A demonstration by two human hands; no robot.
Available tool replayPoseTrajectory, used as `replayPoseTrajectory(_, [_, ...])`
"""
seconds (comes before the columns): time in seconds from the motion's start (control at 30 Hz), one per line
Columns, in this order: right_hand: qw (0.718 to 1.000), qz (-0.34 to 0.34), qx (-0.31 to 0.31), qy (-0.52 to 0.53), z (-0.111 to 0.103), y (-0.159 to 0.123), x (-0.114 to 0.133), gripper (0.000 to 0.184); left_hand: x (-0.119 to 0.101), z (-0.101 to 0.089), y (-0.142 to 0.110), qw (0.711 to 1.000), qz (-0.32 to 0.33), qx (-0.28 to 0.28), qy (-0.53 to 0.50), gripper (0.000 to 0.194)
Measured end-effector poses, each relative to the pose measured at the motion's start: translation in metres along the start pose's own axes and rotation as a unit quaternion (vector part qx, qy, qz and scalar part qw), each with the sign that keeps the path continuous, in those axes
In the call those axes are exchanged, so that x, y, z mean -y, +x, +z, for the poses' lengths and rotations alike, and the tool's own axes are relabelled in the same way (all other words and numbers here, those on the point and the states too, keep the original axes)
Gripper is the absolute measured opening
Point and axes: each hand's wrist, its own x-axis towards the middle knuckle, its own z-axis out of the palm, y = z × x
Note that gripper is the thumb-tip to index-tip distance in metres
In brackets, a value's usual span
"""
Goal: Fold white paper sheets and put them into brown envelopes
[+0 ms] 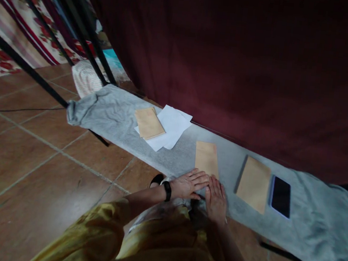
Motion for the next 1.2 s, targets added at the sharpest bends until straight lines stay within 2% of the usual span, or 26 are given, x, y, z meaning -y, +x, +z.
replayPoseTrajectory(0.17, [1.000, -0.015, 0.021, -0.005, 0.000, 0.002, -0.011, 0.054, 0.001, -0.001, -0.001, 1.000, 0.004, -0.005, -0.003, 0.069])
replayPoseTrajectory(0.27, [0.998, -0.043, 0.049, 0.001, -0.003, 0.014, -0.020, 0.054, 0.001, 0.002, -0.001, 1.000, 0.008, -0.010, -0.001, 0.071])
replayPoseTrajectory(0.37, [0.994, -0.054, 0.090, -0.001, -0.004, 0.039, -0.024, 0.054, 0.002, 0.006, 0.000, 1.000, 0.011, -0.014, -0.002, 0.072])
replayPoseTrajectory(0.53, [0.988, -0.054, 0.141, -0.031, 0.004, 0.095, -0.014, 0.052, 0.004, 0.008, 0.000, 1.000, 0.009, -0.020, 0.003, 0.068])
replayPoseTrajectory(0.87, [0.988, -0.026, 0.133, -0.074, 0.026, 0.170, -0.018, 0.052, 0.007, -0.002, 0.000, 1.000, 0.010, 0.019, -0.012, 0.070])
replayPoseTrajectory(1.03, [0.988, 0.015, 0.130, -0.087, 0.029, 0.194, -0.021, 0.052, 0.007, -0.004, 0.000, 0.999, 0.005, 0.024, -0.031, 0.070])
replayPoseTrajectory(1.2, [0.985, 0.046, 0.138, -0.088, 0.024, 0.206, -0.025, 0.052, 0.006, -0.003, 0.000, 1.000, 0.001, 0.011, -0.025, 0.067])
